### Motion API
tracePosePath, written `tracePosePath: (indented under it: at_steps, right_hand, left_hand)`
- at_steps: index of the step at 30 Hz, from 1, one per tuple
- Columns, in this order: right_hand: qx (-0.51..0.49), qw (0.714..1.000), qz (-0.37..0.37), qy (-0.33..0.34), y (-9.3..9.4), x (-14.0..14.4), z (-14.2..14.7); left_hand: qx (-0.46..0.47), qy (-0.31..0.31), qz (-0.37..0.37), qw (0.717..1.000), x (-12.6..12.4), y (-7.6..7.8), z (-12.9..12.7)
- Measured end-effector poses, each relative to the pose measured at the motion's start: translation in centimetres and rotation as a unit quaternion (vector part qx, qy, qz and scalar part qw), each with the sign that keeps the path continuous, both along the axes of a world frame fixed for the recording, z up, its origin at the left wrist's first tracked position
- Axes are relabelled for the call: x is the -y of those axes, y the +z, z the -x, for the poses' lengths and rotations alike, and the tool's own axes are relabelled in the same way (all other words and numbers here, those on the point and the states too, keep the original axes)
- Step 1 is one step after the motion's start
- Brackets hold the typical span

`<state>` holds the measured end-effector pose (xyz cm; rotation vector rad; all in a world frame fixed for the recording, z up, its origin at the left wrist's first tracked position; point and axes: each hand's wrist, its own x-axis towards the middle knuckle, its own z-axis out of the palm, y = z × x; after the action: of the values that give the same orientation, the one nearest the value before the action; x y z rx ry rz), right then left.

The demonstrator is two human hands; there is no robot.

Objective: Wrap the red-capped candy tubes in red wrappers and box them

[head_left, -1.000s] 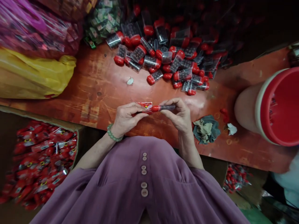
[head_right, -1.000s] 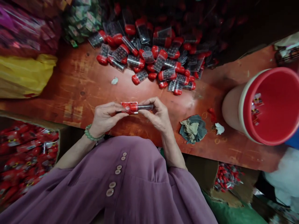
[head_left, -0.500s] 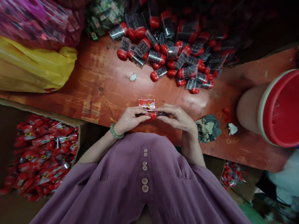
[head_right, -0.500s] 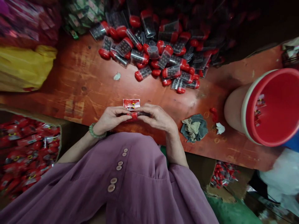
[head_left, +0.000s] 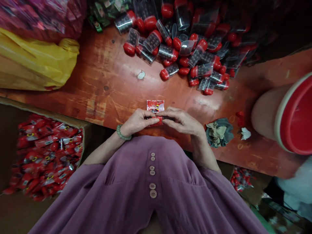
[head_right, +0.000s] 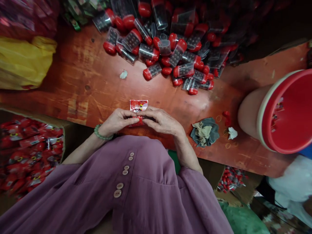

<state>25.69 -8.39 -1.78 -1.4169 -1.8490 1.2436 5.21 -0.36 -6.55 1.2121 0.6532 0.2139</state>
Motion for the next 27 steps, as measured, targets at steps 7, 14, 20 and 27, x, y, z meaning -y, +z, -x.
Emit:
tracePosePath:
  at_steps: [7, 14, 20, 27]
  right_hand:
    - [-0.049, 0.995, 0.014, -0.083, -0.7, 0.3, 0.7]
    - [-0.23, 0.919, 0.1, -0.304, -2.3, 1.2, 3.1]
    - [-0.219, 0.907, 0.076, -0.351, -2.7, 0.6, 5.7]
    - [-0.107, 0.965, 0.075, -0.228, -2.7, 1.7, 5.5]
  left_hand:
    - [0.027, 0.031, 0.089, 0.995, -0.9, 0.1, 0.1]
    - [0.099, 0.15, 0.25, 0.951, 0.4, 0.5, 0.8]
    - [0.068, 0.255, 0.215, 0.94, 1.7, 0.6, -1.1]
    - [0.055, 0.274, 0.19, 0.941, 0.6, 1.0, -0.7]
